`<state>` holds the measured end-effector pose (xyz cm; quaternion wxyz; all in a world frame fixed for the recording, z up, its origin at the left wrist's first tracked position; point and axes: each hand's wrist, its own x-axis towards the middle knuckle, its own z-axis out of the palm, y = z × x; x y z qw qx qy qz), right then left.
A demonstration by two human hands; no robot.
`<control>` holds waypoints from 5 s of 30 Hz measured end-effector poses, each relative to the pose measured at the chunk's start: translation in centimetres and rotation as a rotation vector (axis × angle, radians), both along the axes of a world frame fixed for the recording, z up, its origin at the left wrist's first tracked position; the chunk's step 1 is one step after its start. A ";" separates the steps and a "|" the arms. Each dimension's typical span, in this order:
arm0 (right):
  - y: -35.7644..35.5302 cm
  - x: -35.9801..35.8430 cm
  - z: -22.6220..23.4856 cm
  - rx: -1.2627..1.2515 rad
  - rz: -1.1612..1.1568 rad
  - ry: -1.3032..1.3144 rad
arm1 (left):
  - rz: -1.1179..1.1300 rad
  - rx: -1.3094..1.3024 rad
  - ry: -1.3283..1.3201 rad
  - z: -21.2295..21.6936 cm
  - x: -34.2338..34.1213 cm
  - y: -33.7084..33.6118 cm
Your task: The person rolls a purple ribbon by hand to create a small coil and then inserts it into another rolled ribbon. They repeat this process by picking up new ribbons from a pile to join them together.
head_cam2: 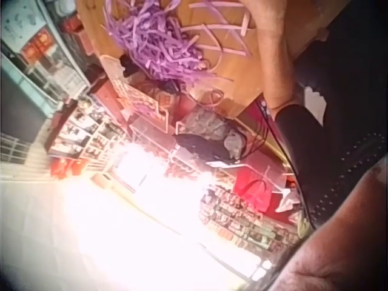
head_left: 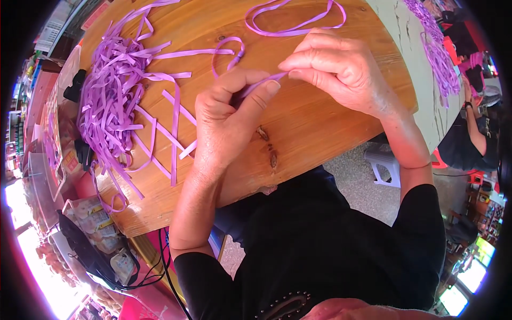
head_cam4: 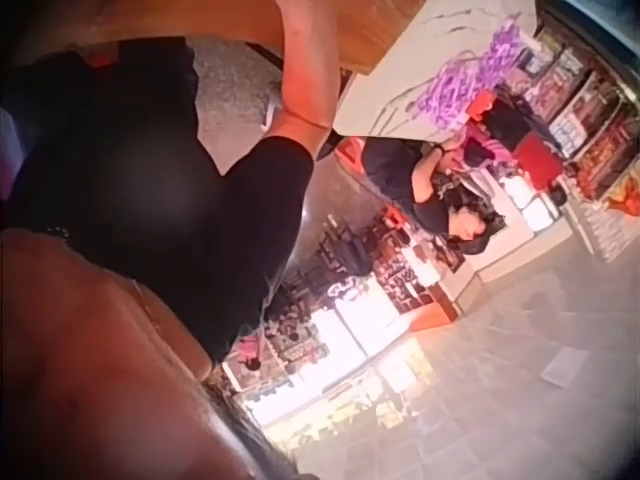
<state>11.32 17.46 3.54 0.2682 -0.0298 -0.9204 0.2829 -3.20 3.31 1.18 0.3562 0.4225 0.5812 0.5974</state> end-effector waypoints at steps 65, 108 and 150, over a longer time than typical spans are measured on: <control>0.4 -2.1 -2.4 0.675 0.231 0.344 | 0.012 -0.277 -0.334 -1.1 -1.6 0.2; -1.4 -1.7 -2.2 -0.109 0.062 0.306 | -0.051 0.185 -0.692 -2.5 0.2 0.5; -1.0 -1.3 -3.0 -0.514 -0.067 0.210 | 0.112 -0.017 -0.409 -1.1 1.0 -0.2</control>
